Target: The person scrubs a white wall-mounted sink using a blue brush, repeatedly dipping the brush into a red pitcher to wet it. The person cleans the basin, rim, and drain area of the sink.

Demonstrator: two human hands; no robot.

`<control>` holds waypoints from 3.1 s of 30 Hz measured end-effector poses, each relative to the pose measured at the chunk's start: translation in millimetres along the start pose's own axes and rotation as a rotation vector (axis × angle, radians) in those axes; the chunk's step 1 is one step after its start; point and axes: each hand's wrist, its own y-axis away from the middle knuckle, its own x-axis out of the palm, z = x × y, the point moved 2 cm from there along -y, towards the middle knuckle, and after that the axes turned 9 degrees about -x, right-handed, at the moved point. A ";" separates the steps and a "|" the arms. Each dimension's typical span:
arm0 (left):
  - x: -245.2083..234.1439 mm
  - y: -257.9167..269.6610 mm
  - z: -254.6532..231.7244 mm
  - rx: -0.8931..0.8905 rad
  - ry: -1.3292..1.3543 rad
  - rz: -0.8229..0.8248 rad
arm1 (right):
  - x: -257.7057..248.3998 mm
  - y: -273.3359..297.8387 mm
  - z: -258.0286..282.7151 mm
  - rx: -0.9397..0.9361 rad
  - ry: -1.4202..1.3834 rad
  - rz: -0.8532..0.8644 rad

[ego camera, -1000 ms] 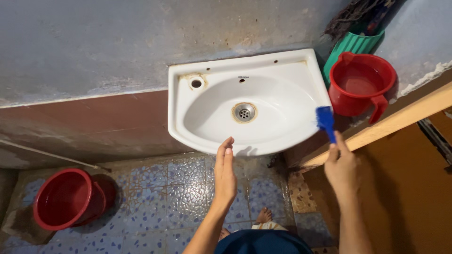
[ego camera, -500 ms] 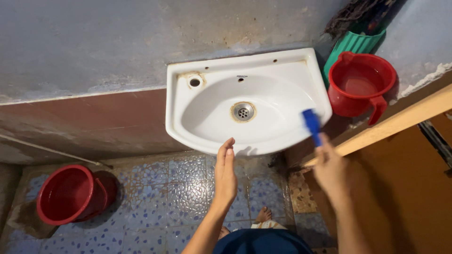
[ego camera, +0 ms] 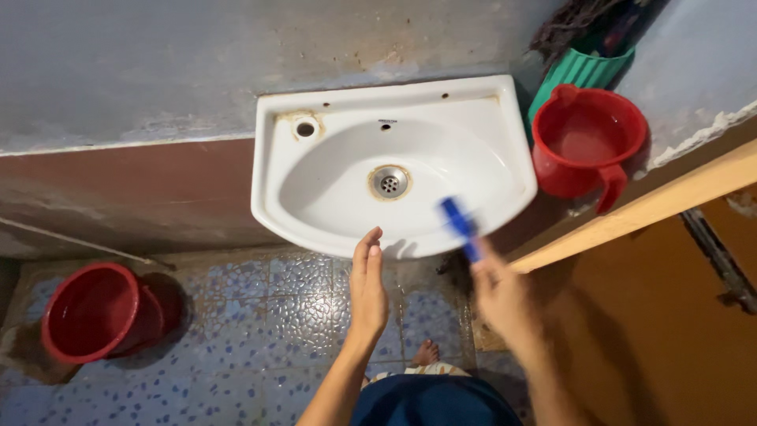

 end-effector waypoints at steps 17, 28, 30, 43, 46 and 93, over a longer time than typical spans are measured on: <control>4.0 9.3 9.8 0.068 0.000 -0.083 | 0.6 5.3 -22.3 0.139 -0.120 0.100; -15.9 1.2 -8.9 0.092 -0.029 -0.038 | 22.9 15.9 37.5 -0.314 -0.045 -0.044; -22.8 0.3 -12.4 0.103 -0.050 -0.029 | 23.2 15.0 36.6 -0.398 -0.105 -0.121; -47.4 -17.7 -13.0 0.126 -0.022 0.041 | 44.4 24.5 41.9 -0.087 0.023 0.032; -53.7 -17.2 -10.2 0.125 -0.014 0.061 | 23.7 12.7 22.2 0.241 -0.019 -0.033; -50.5 -2.9 3.2 0.065 -0.044 0.044 | 29.1 22.3 21.0 0.303 0.104 -0.036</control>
